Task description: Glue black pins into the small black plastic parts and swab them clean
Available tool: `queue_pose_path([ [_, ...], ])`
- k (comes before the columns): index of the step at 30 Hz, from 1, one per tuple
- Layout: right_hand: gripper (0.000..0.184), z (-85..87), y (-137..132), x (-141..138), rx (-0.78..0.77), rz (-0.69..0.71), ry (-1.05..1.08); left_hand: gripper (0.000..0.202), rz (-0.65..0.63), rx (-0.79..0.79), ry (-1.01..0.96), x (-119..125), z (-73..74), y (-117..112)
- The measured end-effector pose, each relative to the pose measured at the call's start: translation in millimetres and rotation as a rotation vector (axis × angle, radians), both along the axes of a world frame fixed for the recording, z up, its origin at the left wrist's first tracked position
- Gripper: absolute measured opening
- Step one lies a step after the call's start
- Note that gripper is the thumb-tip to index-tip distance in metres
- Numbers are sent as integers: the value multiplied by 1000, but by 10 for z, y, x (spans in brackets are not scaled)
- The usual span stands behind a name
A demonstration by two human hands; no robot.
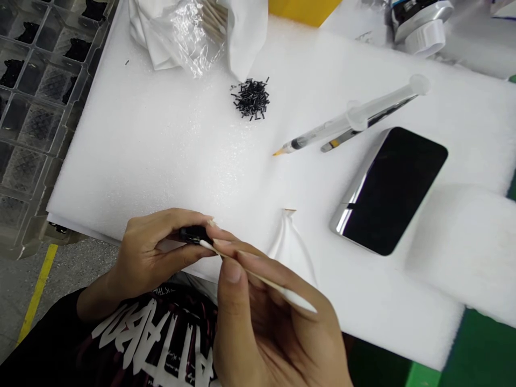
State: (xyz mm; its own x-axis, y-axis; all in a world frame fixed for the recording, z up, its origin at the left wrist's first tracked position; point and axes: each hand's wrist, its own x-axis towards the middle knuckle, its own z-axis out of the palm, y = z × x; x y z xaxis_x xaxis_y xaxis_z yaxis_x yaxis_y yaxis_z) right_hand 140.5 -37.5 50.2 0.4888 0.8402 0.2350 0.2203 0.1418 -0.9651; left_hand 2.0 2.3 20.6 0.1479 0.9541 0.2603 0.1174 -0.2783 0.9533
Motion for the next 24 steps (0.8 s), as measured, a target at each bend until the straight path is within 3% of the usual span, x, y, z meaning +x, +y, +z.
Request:
queue_pose_path([
  [20, 16, 87, 29, -17, -54, 26, -39, 15, 4, 25, -40, 14, 4, 11],
  [24, 21, 99, 45, 10, -73, 40, -40, 16, 15, 30, -31, 13, -1, 7],
])
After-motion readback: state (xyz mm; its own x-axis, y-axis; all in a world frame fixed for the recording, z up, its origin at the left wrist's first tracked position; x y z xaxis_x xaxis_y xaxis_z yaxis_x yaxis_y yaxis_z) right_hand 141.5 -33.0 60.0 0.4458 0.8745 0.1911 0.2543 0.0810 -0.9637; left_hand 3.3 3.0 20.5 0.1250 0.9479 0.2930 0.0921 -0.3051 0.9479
